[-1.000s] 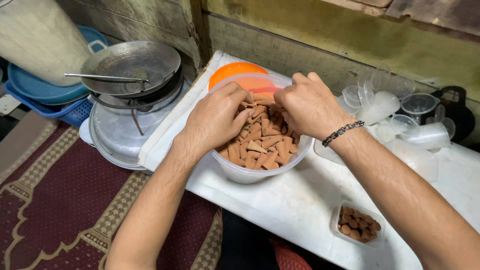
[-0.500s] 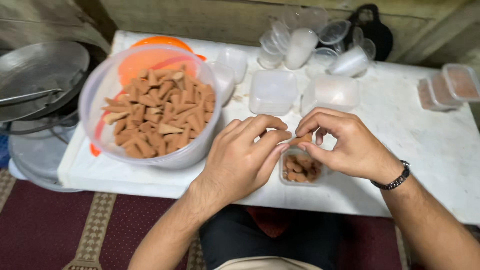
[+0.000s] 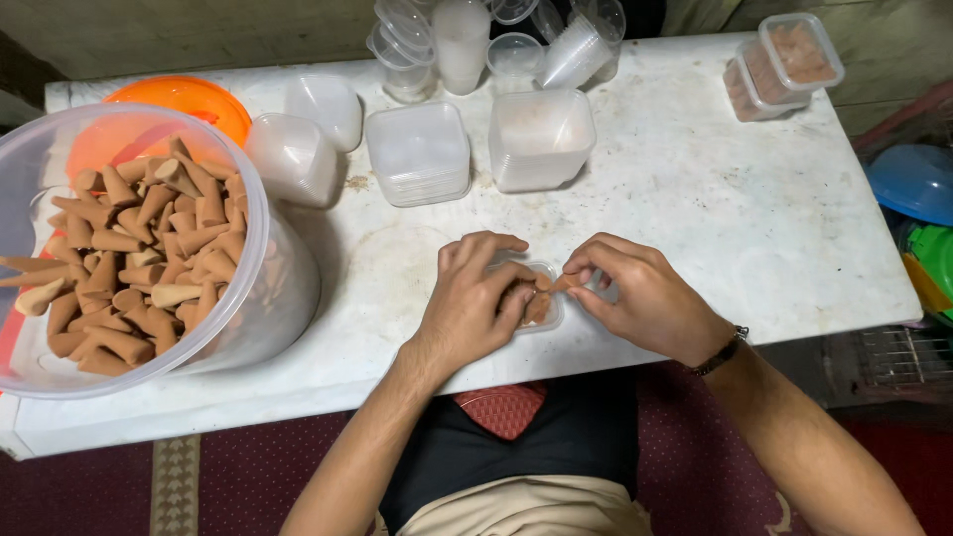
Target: The person picks up incense cones from a large plastic bucket by hand and places them into small plastic containers, then snaps a lid onto a filled container and places it aside with others.
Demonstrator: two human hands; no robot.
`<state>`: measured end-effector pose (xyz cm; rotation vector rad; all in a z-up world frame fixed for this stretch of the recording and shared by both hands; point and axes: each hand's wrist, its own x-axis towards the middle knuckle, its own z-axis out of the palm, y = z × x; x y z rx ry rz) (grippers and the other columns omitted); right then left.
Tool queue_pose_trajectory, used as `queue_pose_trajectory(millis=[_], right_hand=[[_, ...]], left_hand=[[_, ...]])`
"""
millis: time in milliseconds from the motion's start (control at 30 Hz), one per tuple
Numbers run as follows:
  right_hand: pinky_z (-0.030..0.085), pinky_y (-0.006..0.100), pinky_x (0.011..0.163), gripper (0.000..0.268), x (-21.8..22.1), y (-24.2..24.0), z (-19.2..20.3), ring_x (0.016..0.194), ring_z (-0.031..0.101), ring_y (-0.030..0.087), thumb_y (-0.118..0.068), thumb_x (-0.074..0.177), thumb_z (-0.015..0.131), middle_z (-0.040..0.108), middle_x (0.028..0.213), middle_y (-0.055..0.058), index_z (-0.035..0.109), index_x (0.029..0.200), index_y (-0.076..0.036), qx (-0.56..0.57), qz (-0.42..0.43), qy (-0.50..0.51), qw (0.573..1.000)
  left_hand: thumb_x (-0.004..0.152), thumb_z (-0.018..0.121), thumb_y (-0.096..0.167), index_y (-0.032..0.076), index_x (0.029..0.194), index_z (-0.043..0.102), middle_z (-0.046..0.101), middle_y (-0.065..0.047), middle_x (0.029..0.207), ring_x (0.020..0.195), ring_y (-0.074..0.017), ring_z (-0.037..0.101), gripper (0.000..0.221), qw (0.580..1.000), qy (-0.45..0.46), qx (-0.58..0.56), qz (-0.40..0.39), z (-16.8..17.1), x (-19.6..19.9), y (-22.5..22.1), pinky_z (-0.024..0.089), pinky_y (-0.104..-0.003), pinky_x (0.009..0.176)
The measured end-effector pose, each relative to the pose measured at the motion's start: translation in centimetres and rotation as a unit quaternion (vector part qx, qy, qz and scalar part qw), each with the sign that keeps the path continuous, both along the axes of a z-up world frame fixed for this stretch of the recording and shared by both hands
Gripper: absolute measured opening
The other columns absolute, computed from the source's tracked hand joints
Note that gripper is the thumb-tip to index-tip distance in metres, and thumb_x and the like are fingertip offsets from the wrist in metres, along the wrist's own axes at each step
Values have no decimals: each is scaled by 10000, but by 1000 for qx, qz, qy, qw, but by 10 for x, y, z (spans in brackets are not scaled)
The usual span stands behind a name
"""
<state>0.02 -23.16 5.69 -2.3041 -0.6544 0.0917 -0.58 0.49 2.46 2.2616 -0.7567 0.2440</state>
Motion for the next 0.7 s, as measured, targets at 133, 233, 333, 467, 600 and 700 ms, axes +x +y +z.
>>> queue_pose_trajectory(millis=[133,233,333,467,600,700], right_hand=[[605,301,731,120,-3,7,4,856,724,202,24,821,742,724,953,61,701,911,-45,-22,5,-23,999],[607,299,747,111,-5,9,3,875,723,196,22,826,736,723,950,57,697,907,-43,-38,14,-14,999],[614,307,750,94,-7,11,1,871,732,201,20,841,726,718,933,64,695,909,-38,-58,20,-18,998],[621,297,739,80,-7,12,-1,869,736,196,11,856,721,703,924,50,680,894,-46,-74,24,-36,996],[622,295,750,95,-8,12,-7,895,729,202,2,861,724,682,927,47,657,905,-50,-76,28,-56,995],[622,282,746,86,-9,15,-6,875,732,194,-2,860,725,678,909,42,662,895,-49,-83,30,-50,995]], left_hand=[[915,686,184,101,956,740,602,-78,1215,1250,-308,486,107,998,-31,57,-24,-4,-8,-4,318,-485,1033],[958,642,217,104,965,744,595,-82,1209,1254,-307,485,152,995,-55,86,-23,-6,-13,-5,309,-494,1033],[982,605,271,103,968,740,588,-82,1180,1238,-307,490,216,991,-77,108,-26,-13,-16,-6,308,-500,1025],[974,596,305,117,955,733,595,-59,1133,1203,-281,500,234,985,-104,133,-44,-21,-18,-5,306,-492,1007],[970,591,295,128,937,711,619,-45,1029,1136,-253,543,209,981,-123,138,-58,-27,-20,-3,323,-477,961],[990,566,300,128,922,694,637,-38,1004,1100,-231,555,225,983,-113,133,-56,-30,-20,-3,327,-453,946]])
